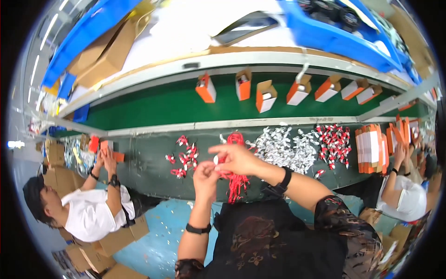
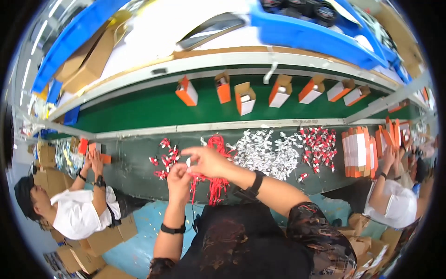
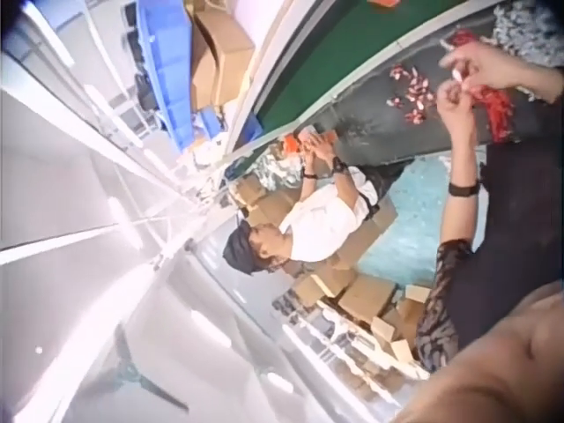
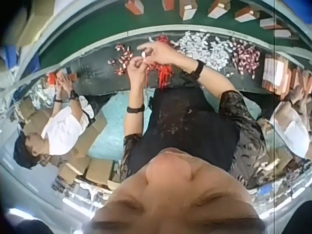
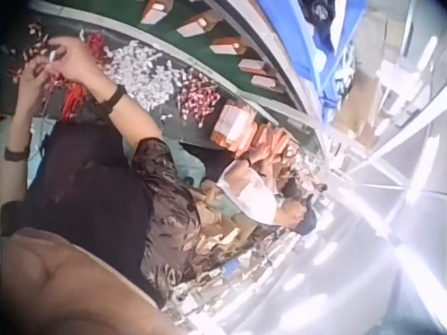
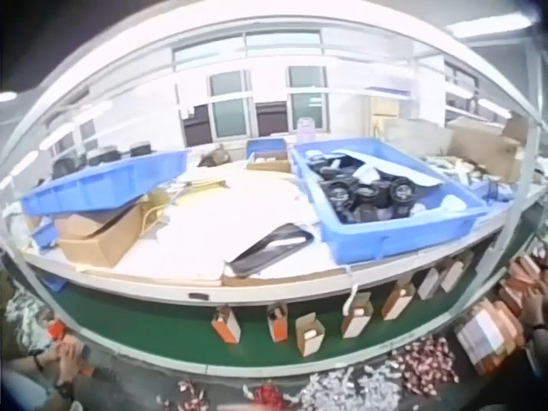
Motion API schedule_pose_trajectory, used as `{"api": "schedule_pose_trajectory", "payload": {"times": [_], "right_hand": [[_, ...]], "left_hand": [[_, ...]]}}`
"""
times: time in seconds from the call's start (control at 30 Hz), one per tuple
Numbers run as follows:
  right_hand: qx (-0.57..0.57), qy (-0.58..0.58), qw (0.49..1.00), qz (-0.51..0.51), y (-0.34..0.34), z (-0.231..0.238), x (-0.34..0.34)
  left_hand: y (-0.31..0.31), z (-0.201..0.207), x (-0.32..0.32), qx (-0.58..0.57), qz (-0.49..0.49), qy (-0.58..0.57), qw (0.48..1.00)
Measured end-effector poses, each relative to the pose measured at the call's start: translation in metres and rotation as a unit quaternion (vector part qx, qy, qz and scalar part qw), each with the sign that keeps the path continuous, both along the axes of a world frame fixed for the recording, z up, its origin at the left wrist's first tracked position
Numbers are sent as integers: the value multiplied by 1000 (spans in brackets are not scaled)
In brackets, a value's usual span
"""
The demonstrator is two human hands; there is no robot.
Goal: The person assembles lanyards by hand by picking up a red strap and a white clip, joining them together, and placing the completed piece onto a pile on the workbench.
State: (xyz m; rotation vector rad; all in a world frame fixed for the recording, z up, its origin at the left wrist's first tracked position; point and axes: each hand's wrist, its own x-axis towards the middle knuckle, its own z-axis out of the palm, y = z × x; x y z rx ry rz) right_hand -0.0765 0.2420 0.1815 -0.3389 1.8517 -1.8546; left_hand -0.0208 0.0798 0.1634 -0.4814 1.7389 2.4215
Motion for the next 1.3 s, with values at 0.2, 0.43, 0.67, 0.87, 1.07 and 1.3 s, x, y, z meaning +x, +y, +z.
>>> {"api": "schedule_pose_trajectory", "payload": {"times": [0.2, 0.43, 0.67, 0.87, 1.07, 1.3], "right_hand": [[-35, -79, 989, 122, 48, -29, 18], [40, 46, 998, -13, 91, -52, 12], [66, 282, 845, -450, 147, -66, -121], [406, 388, 751, -348, 142, -108, -166], [670, 318, 658, -129, 92, -113, -176], [579, 368, 710, -160, 106, -77, -172]], "left_hand": [[21, -26, 34, 53, -95, -105, 988], [58, -19, 30, 53, -78, -131, 987], [-4, -37, 55, -61, -14, -96, 993], [-52, -62, 82, -48, 40, -218, 974], [-101, -83, 82, -80, 58, -266, 959], [-133, -139, 4, -329, -3, -76, 941]]}}
